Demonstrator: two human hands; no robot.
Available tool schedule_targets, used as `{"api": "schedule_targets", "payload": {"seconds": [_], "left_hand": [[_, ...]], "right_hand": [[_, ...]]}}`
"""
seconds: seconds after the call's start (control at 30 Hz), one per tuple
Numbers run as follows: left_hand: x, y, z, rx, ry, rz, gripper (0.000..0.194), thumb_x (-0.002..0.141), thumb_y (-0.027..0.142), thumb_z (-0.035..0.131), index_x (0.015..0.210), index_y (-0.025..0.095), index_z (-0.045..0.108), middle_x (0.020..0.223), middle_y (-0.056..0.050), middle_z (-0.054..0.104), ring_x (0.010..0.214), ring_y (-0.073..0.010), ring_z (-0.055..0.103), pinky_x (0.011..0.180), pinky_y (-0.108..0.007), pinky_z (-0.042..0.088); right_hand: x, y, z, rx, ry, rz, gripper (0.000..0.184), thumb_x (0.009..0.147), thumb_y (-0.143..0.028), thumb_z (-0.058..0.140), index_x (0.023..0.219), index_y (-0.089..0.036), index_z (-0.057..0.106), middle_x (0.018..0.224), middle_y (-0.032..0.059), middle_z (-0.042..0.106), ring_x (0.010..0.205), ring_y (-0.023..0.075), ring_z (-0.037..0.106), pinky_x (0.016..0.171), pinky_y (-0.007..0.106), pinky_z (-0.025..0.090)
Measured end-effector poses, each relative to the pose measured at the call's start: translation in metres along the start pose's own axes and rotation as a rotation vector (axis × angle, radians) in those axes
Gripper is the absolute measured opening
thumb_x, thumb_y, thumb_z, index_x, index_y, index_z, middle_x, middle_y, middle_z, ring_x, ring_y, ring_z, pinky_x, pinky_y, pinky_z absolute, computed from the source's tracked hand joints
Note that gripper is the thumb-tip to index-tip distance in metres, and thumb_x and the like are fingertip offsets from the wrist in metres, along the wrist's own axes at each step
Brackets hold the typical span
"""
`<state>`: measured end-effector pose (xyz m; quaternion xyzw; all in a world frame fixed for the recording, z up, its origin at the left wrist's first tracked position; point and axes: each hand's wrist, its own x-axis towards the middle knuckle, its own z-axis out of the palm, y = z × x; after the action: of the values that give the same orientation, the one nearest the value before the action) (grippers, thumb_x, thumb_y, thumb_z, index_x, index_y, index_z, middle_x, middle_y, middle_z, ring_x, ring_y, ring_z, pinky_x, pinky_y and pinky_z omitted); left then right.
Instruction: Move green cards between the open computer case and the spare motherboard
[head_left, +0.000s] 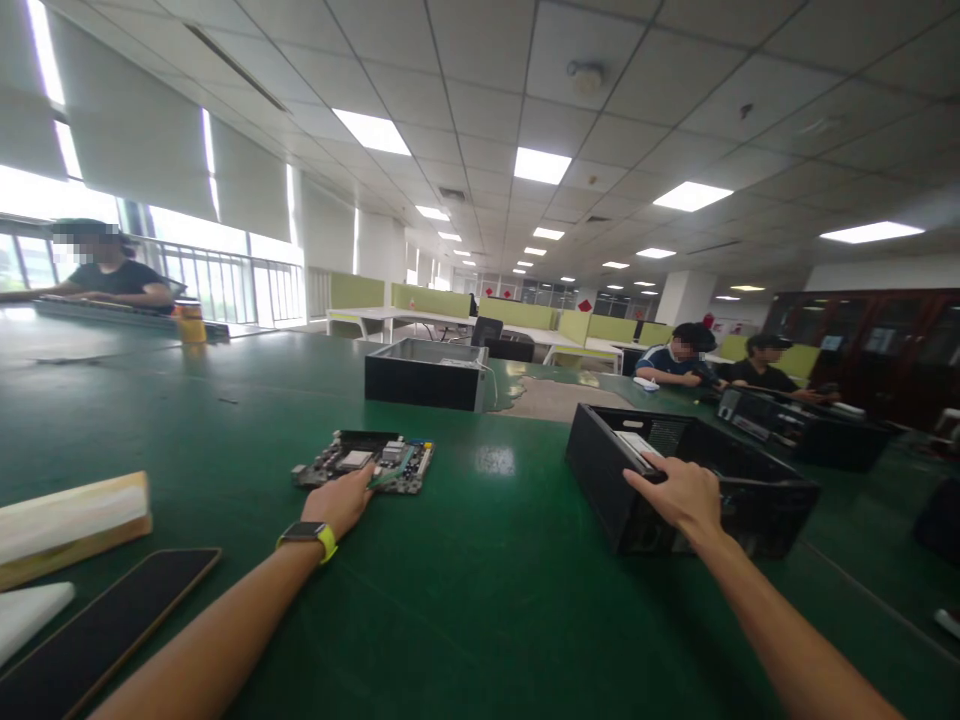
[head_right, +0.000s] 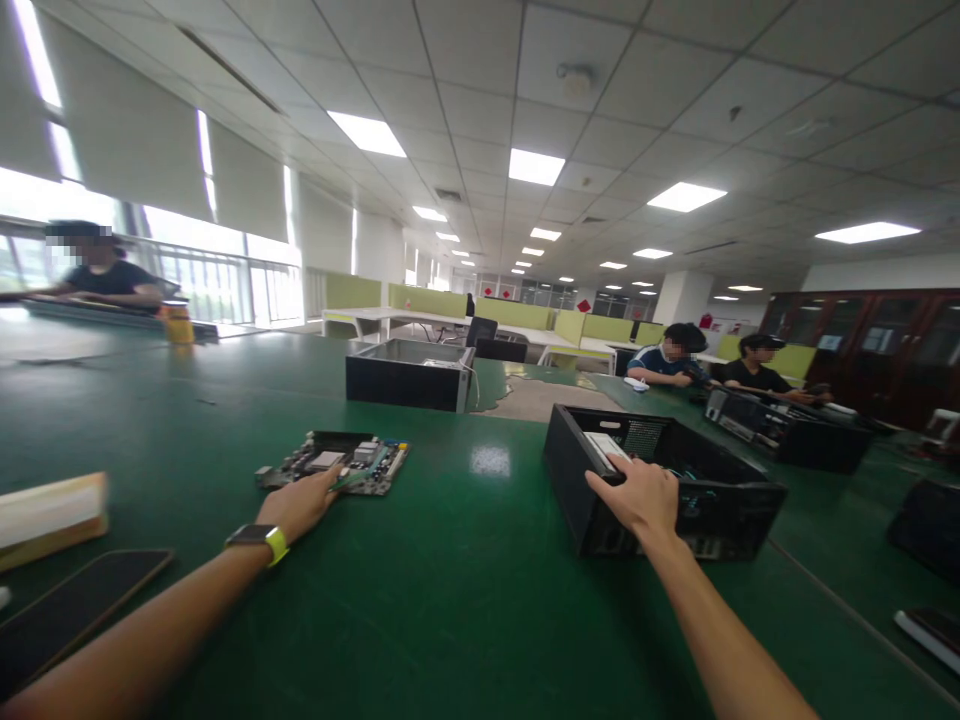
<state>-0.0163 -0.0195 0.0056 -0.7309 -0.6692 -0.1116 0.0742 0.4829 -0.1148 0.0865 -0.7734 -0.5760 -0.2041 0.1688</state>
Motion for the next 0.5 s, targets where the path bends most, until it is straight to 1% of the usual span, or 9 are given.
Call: {"api": "schedule_targets", "payload": {"seconds": [0.1,0.2,0.3,0.37,0.43,0.5], "left_hand": [[-0.002,-0.007,-0.004,-0.047,0.073,0.018,0.047,0.091,0.032,0.029,0.136,0.021,0.035,0.131,-0.012,0.051,0.104,-0.0262,0.058,0.083,-0.037,0.045],[-0.006,0.003,-0.021,-0.103,0.170,0.036,0.047,0.091,0.029,0.030,0.137,0.023,0.034,0.139,-0.009,0.042,0.107,-0.0236,0.056,0.085,-0.034,0.045],[-0.003,0.024,-0.048,-0.138,0.232,0.084,0.044,0.088,0.024,0.032,0.131,0.022,0.042,0.132,-0.007,0.049,0.101,-0.0242,0.057,0.083,-0.035,0.045],[0.003,0.042,-0.070,-0.172,0.273,0.136,0.042,0.086,0.021,0.034,0.126,0.022,0.048,0.125,-0.007,0.054,0.098,-0.0245,0.058,0.081,-0.035,0.045],[0.010,0.063,-0.095,-0.229,0.326,0.219,0.041,0.085,0.018,0.035,0.123,0.022,0.051,0.120,-0.006,0.058,0.099,-0.0229,0.057,0.083,-0.033,0.044],[0.016,0.087,-0.121,-0.264,0.359,0.325,0.039,0.085,0.018,0.036,0.120,0.022,0.053,0.114,-0.005,0.061,0.099,-0.0205,0.056,0.083,-0.030,0.043]], "right_hand": [[-0.029,-0.030,-0.012,0.038,0.055,-0.023,0.063,0.072,-0.068,0.044,0.112,-0.024,0.066,0.096,0.0124,0.066,0.089,0.0301,0.057,0.079,0.040,0.034],[-0.061,-0.064,-0.029,0.103,0.111,-0.072,0.061,0.072,-0.068,0.046,0.108,-0.023,0.067,0.093,0.0125,0.065,0.090,0.0312,0.055,0.081,0.042,0.033],[-0.096,-0.100,-0.048,0.238,0.138,-0.131,0.061,0.071,-0.069,0.048,0.106,-0.023,0.067,0.092,0.0129,0.064,0.091,0.0331,0.054,0.083,0.046,0.033],[-0.121,-0.125,-0.060,0.392,0.139,-0.155,0.061,0.068,-0.071,0.052,0.105,-0.025,0.067,0.095,0.0139,0.063,0.094,0.0361,0.052,0.087,0.050,0.032],[-0.147,-0.151,-0.068,0.588,0.113,-0.182,0.063,0.065,-0.071,0.056,0.109,-0.027,0.064,0.103,0.0152,0.062,0.103,0.0405,0.048,0.090,0.055,0.030],[-0.172,-0.179,-0.073,0.755,0.049,-0.221,0.069,0.063,-0.070,0.058,0.118,-0.027,0.059,0.114,0.0160,0.059,0.112,0.0439,0.043,0.093,0.059,0.027]]}}
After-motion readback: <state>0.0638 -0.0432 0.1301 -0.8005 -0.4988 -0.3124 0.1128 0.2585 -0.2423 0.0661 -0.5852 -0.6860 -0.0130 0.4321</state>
